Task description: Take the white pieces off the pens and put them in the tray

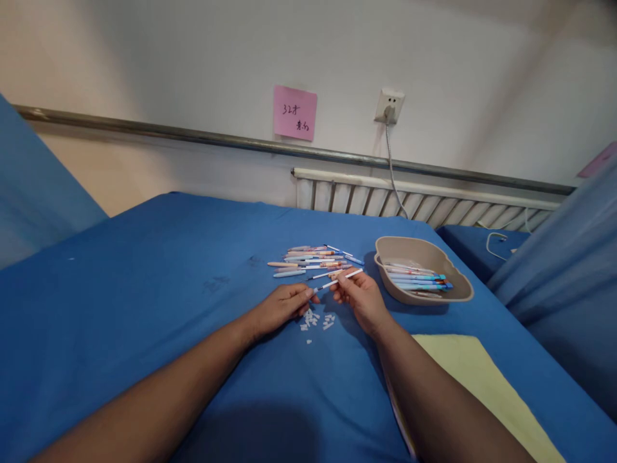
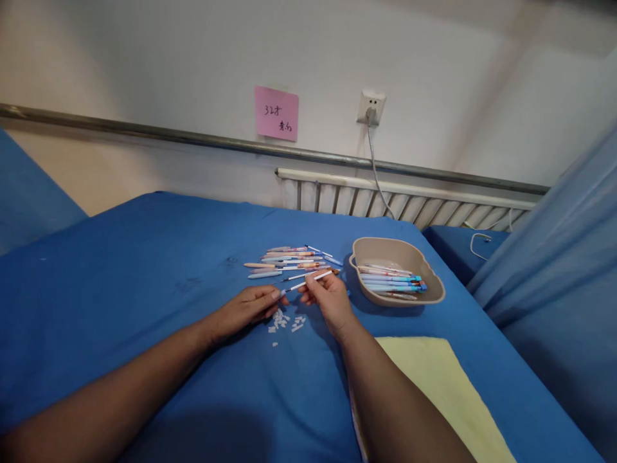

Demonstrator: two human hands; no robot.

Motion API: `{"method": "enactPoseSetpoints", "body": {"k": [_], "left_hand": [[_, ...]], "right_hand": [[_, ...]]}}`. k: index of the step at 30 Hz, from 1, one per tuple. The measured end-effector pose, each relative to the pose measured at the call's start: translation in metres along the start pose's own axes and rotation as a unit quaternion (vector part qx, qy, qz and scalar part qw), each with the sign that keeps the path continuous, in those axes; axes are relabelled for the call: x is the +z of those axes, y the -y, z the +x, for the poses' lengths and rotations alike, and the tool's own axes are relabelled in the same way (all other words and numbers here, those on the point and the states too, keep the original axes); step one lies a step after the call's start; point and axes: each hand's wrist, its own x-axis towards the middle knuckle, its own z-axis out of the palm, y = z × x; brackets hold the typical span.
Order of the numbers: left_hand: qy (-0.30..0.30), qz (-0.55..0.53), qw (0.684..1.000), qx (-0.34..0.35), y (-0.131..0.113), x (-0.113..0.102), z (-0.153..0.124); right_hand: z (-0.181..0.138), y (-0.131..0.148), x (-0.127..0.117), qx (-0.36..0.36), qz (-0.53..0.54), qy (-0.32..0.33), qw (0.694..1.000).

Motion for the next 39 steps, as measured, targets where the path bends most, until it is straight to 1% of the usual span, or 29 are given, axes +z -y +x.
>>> {"method": "enactPoseSetpoints", "body": {"k": [7, 12, 13, 14, 16, 18, 20, 23, 26, 32, 35, 39], "left_hand": [[0.03, -0.031, 0.999, 0.005, 0.003, 0.0, 0.0], [0.067, -0.107, 0.992, -0.014, 0.006, 0.004, -0.002], [0.074, -0.124, 0.989, -0.023, 0.006, 0.005, -0.002], [0.079, -0.14, 0.986, -0.032, 0.005, 0.006, -0.002], [0.085, -0.169, 0.981, -0.047, 0.004, 0.008, -0.003], [0.079, -0.193, 0.977, -0.053, 0.004, 0.008, -0.003], [0.068, -0.212, 0.973, -0.058, 0.004, 0.008, -0.002], [0.067, -0.234, 0.968, -0.064, 0.005, 0.008, -0.002], [0.067, -0.254, 0.963, -0.06, 0.006, 0.009, -0.002], [0.058, -0.267, 0.96, -0.058, 0.008, 0.008, -0.001], [0.062, -0.267, 0.96, -0.058, 0.009, 0.008, -0.001], [0.078, -0.261, 0.961, -0.056, 0.007, 0.007, -0.001]], "right_hand": [[-0.001, -0.002, 0.004, -0.013, -0.053, 0.025, 0.998], [-0.004, -0.003, 0.009, -0.019, -0.095, 0.09, 0.991], [-0.005, -0.002, 0.01, -0.021, -0.1, 0.094, 0.99], [-0.005, -0.001, 0.01, -0.027, -0.104, 0.089, 0.99], [-0.006, 0.001, 0.009, -0.049, -0.104, 0.055, 0.992], [-0.005, 0.003, 0.008, -0.079, -0.103, 0.012, 0.992], [-0.005, 0.002, 0.007, -0.096, -0.122, -0.004, 0.988], [-0.005, -0.004, 0.007, -0.098, -0.159, 0.013, 0.982], [-0.007, -0.009, 0.009, -0.096, -0.167, 0.03, 0.981], [-0.009, -0.01, 0.011, -0.093, -0.196, 0.045, 0.975], [-0.008, -0.011, 0.01, -0.093, -0.184, 0.05, 0.977], [-0.007, -0.012, 0.011, -0.097, -0.146, 0.039, 0.984]]}}
